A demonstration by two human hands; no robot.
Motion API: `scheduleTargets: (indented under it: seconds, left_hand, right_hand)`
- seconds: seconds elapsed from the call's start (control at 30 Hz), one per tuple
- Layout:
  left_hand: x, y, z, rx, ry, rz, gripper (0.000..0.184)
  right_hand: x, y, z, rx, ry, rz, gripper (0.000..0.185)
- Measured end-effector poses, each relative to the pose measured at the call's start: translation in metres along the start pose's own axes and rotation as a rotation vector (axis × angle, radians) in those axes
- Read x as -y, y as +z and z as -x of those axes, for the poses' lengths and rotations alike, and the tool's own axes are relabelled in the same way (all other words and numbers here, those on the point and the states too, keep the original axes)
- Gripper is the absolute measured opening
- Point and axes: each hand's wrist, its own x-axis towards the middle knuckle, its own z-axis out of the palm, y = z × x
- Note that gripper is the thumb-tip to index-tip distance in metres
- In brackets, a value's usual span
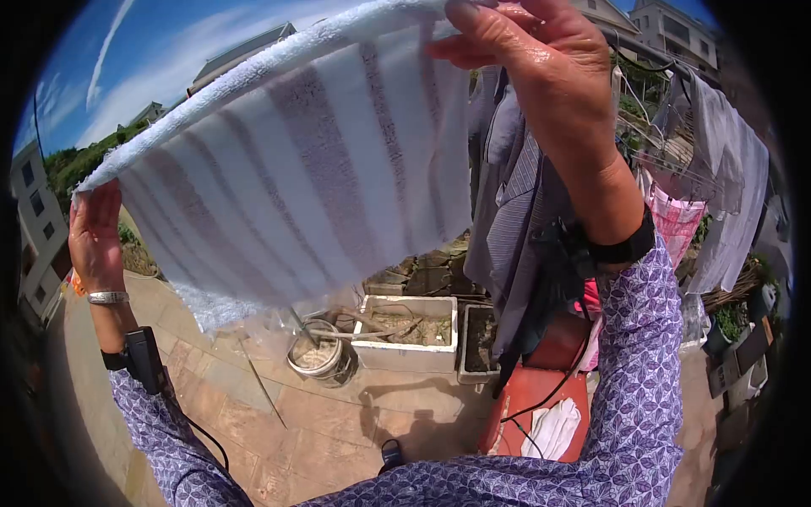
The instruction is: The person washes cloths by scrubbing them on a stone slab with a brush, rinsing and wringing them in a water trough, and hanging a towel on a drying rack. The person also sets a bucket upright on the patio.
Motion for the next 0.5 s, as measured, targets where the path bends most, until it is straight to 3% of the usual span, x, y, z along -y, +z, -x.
scheduleTargets:
  seconds: [0.07, 0.13, 0.23, 0.27, 0.37, 0.43, 0.5]
  left_hand:
    - [0.032, 0.001, -0.062, 0.080, 0.051, -0.003, 0.028]
    - [0.064, 0.050, -0.101, -0.048, 0.079, -0.001, 0.030]
    - [0.122, 0.055, -0.200, 0.134, 0.099, 0.057, 0.029]
    - [0.113, 0.062, -0.220, 0.197, 0.121, 0.068, 0.030]
    - [0.159, 0.109, -0.287, 0.147, 0.085, 0.094, 0.034]
    - [0.223, 0.121, -0.337, 0.260, 0.124, -0.223, 0.050]
    - [0.252, 0.162, -0.350, 0.417, 0.049, -0.898, 0.076]
  right_hand:
    - [-0.016, 0.011, -0.025, -0.160, -0.011, 0.041, 0.013]
    - [-0.048, 0.004, -0.057, -0.198, 0.019, 0.138, 0.022]
    - [-0.094, 0.003, -0.099, -0.202, 0.061, 0.300, 0.021]
    - [-0.093, -0.005, -0.116, -0.228, 0.102, 0.317, 0.025]
    - [-0.185, -0.041, -0.182, -0.300, 0.190, 0.406, 0.034]
    - [-0.224, -0.048, -0.191, -0.338, 0.268, 0.470, 0.040]
    - [-0.214, -0.058, -0.192, -0.292, 0.390, 0.618, 0.040]
